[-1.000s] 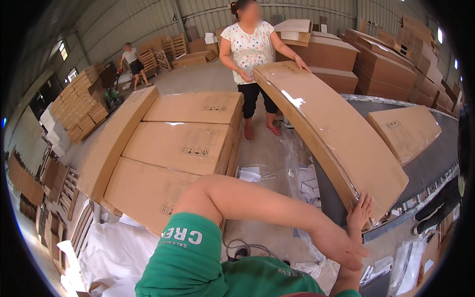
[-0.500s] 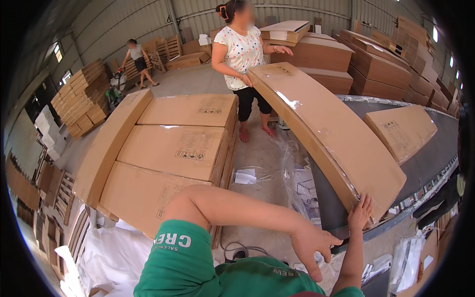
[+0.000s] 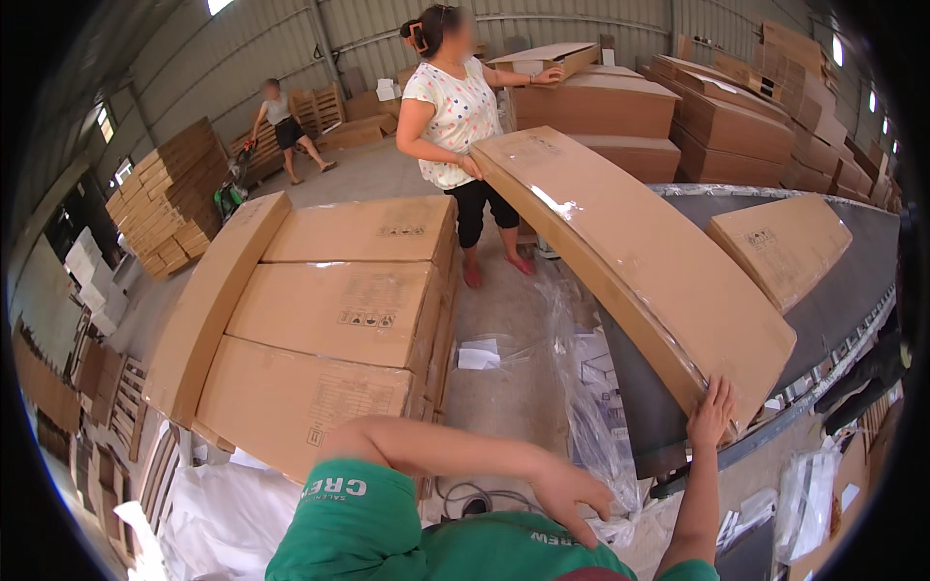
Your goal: The person lifts cardboard boxes and places them onto a conveyor belt, then assists a colleague in fitting long narrow boxes into larger containers and organizing foam packing inserts.
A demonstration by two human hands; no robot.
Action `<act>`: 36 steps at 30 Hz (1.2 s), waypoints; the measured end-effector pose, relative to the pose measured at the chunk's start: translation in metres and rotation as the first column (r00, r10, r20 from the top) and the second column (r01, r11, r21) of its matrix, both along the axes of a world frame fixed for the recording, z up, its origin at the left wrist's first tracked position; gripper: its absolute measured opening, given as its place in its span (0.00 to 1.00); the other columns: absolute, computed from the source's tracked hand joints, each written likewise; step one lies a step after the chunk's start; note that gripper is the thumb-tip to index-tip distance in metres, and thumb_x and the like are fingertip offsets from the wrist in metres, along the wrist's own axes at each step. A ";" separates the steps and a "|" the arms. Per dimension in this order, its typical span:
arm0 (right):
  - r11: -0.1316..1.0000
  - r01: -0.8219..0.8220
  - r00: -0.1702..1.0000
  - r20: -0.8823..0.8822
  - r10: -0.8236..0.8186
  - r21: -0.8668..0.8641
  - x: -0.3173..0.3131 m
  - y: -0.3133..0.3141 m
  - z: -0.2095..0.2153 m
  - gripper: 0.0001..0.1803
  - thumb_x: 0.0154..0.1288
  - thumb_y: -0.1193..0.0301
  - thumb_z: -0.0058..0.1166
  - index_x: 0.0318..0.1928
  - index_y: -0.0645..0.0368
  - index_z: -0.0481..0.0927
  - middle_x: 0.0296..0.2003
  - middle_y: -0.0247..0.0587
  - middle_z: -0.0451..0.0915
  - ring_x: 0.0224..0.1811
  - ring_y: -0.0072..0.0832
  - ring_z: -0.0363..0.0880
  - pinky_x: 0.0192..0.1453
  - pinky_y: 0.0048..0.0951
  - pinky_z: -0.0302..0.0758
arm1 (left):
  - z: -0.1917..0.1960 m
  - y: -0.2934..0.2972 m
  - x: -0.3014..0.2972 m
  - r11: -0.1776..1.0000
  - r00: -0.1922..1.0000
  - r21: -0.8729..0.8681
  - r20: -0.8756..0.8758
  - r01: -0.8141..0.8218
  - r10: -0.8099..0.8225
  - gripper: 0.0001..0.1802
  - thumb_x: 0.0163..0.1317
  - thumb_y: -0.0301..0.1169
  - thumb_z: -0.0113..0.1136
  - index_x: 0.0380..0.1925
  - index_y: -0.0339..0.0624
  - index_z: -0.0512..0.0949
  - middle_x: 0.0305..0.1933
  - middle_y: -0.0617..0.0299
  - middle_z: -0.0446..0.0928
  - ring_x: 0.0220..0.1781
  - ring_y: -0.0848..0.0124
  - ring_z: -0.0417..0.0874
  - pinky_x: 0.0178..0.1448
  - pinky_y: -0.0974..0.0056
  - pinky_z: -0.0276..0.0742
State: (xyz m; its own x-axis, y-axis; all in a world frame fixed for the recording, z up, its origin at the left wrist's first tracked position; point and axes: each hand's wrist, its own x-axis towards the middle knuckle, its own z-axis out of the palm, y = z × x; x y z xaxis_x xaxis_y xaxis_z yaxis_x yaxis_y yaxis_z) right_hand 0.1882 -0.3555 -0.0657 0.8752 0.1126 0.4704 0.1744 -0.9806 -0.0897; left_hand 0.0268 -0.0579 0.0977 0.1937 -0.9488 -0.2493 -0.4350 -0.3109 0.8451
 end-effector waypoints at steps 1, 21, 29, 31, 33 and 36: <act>1.000 -0.008 1.000 0.008 0.008 -0.003 0.001 -0.002 0.000 0.40 0.52 0.76 0.57 0.67 0.56 0.58 0.67 0.51 0.57 0.72 0.48 0.49 0.73 0.47 0.48 | -0.005 0.003 -0.003 1.000 1.000 0.005 -0.018 -0.003 0.003 0.32 0.67 0.51 0.50 0.60 0.35 0.68 0.68 0.44 0.60 0.70 0.53 0.60 0.70 0.58 0.59; 0.999 -0.036 0.998 0.042 0.037 -0.019 0.012 -0.015 -0.004 0.40 0.53 0.74 0.56 0.68 0.56 0.57 0.67 0.51 0.56 0.72 0.48 0.51 0.73 0.48 0.47 | -0.301 0.102 -0.140 0.526 0.572 0.399 -0.002 -0.751 0.820 0.26 0.64 0.56 0.48 0.36 0.45 0.82 0.39 0.52 0.81 0.43 0.55 0.81 0.47 0.54 0.74; 0.999 0.007 0.999 -0.047 -0.008 -0.038 0.020 -0.026 -0.007 0.34 0.59 0.69 0.50 0.67 0.54 0.59 0.68 0.49 0.57 0.73 0.47 0.49 0.74 0.50 0.47 | -0.260 0.064 -0.106 0.546 0.564 0.428 -0.097 -0.720 0.820 0.23 0.64 0.53 0.50 0.43 0.49 0.82 0.46 0.55 0.81 0.49 0.58 0.80 0.54 0.58 0.74; 1.000 0.008 0.998 -0.057 -0.009 -0.012 0.020 -0.025 -0.003 0.33 0.60 0.70 0.48 0.67 0.54 0.60 0.68 0.49 0.57 0.73 0.47 0.49 0.74 0.50 0.47 | -0.234 0.053 -0.096 0.535 0.570 0.453 -0.070 -0.713 0.819 0.23 0.64 0.53 0.50 0.45 0.50 0.81 0.48 0.55 0.81 0.51 0.58 0.80 0.56 0.58 0.73; 1.000 -0.001 1.000 -0.020 0.001 -0.016 0.023 -0.033 -0.009 0.33 0.59 0.71 0.48 0.67 0.53 0.61 0.67 0.49 0.58 0.72 0.47 0.50 0.73 0.51 0.48 | -0.240 0.045 -0.087 0.529 0.591 0.485 -0.029 -0.697 0.806 0.24 0.64 0.53 0.51 0.48 0.48 0.80 0.49 0.53 0.80 0.54 0.57 0.79 0.57 0.58 0.73; 0.993 -0.082 0.988 -0.125 0.093 0.089 0.017 -0.025 0.021 0.36 0.56 0.66 0.57 0.66 0.54 0.63 0.67 0.51 0.58 0.71 0.52 0.51 0.73 0.51 0.49 | -0.249 0.034 -0.074 0.516 0.586 0.475 0.000 -0.713 0.810 0.27 0.63 0.54 0.53 0.51 0.44 0.78 0.51 0.49 0.79 0.54 0.54 0.79 0.58 0.58 0.73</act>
State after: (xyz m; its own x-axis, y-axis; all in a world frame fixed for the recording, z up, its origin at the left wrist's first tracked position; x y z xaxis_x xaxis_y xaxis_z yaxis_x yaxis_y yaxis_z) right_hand 0.2053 -0.3809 -0.0443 0.9176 0.1561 0.3655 0.2406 -0.9502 -0.1982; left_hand -0.0475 -0.0242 -0.1518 0.6940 -0.2632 -0.6702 0.2920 -0.7479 0.5961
